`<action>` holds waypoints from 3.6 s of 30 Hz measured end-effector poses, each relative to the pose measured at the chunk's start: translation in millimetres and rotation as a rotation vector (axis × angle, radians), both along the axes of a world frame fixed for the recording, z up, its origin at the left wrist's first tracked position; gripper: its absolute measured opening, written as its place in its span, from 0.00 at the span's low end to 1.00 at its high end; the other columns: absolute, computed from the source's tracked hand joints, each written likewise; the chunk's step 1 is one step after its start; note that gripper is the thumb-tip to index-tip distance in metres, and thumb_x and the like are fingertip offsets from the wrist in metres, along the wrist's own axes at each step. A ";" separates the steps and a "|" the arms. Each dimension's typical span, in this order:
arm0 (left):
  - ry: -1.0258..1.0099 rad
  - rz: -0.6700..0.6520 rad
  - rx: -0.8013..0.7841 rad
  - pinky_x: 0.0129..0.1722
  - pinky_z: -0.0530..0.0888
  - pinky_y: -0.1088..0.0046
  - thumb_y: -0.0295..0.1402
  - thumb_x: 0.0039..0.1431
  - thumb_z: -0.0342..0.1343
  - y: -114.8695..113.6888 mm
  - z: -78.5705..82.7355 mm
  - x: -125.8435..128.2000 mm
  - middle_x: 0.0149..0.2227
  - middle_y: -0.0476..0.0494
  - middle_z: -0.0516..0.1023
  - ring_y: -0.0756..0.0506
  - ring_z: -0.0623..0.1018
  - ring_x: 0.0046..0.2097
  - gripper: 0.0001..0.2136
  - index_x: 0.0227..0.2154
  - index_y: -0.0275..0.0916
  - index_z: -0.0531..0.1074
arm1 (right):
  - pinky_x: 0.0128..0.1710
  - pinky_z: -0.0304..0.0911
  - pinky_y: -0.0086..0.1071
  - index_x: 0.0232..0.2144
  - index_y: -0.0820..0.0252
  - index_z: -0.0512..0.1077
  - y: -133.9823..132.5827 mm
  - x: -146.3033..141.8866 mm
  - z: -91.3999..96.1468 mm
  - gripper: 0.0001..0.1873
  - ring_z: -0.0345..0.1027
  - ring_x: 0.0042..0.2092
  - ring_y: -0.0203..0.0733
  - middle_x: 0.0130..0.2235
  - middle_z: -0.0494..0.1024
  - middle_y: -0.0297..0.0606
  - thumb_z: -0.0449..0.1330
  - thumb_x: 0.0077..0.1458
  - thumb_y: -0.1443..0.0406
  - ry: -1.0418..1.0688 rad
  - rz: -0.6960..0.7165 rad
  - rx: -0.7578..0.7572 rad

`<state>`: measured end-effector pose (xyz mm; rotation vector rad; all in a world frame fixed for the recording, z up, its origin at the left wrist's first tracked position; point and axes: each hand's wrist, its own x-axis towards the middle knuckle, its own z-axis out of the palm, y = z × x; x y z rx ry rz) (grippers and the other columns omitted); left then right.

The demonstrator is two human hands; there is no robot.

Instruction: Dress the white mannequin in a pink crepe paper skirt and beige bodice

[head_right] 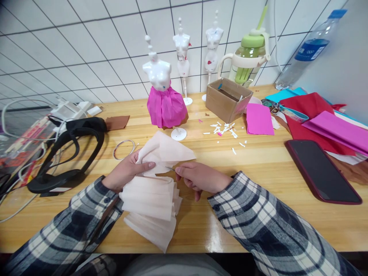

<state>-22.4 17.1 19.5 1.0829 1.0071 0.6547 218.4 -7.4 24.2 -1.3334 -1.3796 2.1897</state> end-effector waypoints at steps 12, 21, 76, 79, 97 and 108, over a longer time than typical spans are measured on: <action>0.017 0.012 -0.004 0.31 0.75 0.77 0.34 0.51 0.66 0.2 -0.9 -0.6 0.37 0.45 0.81 0.48 0.79 0.32 0.22 0.48 0.37 0.69 | 0.14 0.55 0.21 0.29 0.58 0.64 0.6 -1.1 3.7 0.12 0.43 0.17 0.28 0.17 0.53 0.22 0.47 0.63 0.61 -0.023 -0.006 0.024; 0.027 0.039 0.015 0.34 0.76 0.75 0.35 0.50 0.67 -0.3 0.1 0.1 0.36 0.45 0.82 0.47 0.80 0.33 0.23 0.49 0.38 0.69 | 0.13 0.57 0.21 0.32 0.59 0.66 -1.0 1.5 3.6 0.14 0.44 0.17 0.27 0.19 0.53 0.23 0.48 0.63 0.58 -0.007 0.020 0.035; 0.034 -0.021 -0.032 0.33 0.75 0.74 0.36 0.51 0.66 -2.3 1.5 3.6 0.36 0.44 0.83 0.45 0.81 0.34 0.19 0.46 0.36 0.73 | 0.13 0.59 0.22 0.30 0.59 0.64 -4.2 -8.0 -1.0 0.16 0.50 0.19 0.29 0.20 0.55 0.25 0.50 0.62 0.54 -0.047 -0.013 0.175; 0.033 -0.020 -0.036 0.34 0.75 0.74 0.35 0.51 0.66 -1.8 0.2 2.6 0.36 0.45 0.83 0.45 0.81 0.35 0.19 0.46 0.37 0.73 | 0.13 0.58 0.22 0.30 0.59 0.64 -4.0 -7.7 -1.6 0.16 0.50 0.19 0.30 0.20 0.56 0.25 0.50 0.62 0.53 -0.050 -0.009 0.185; 0.018 -0.047 -0.076 0.36 0.75 0.74 0.35 0.52 0.66 -2.2 0.3 3.7 0.40 0.43 0.82 0.46 0.81 0.35 0.21 0.48 0.37 0.72 | 0.13 0.61 0.23 0.34 0.59 0.66 -4.7 -10.4 -12.5 0.21 0.51 0.18 0.29 0.20 0.56 0.24 0.52 0.59 0.47 -0.067 -0.001 0.144; 0.035 -0.118 0.023 0.42 0.76 0.69 0.32 0.51 0.66 -0.2 -6.2 1.2 0.47 0.41 0.80 0.43 0.80 0.42 0.23 0.50 0.36 0.70 | 0.12 0.57 0.23 0.31 0.58 0.63 -8.2 -16.1 -16.0 0.15 0.54 0.18 0.29 0.22 0.57 0.25 0.48 0.63 0.55 -0.103 -0.014 0.218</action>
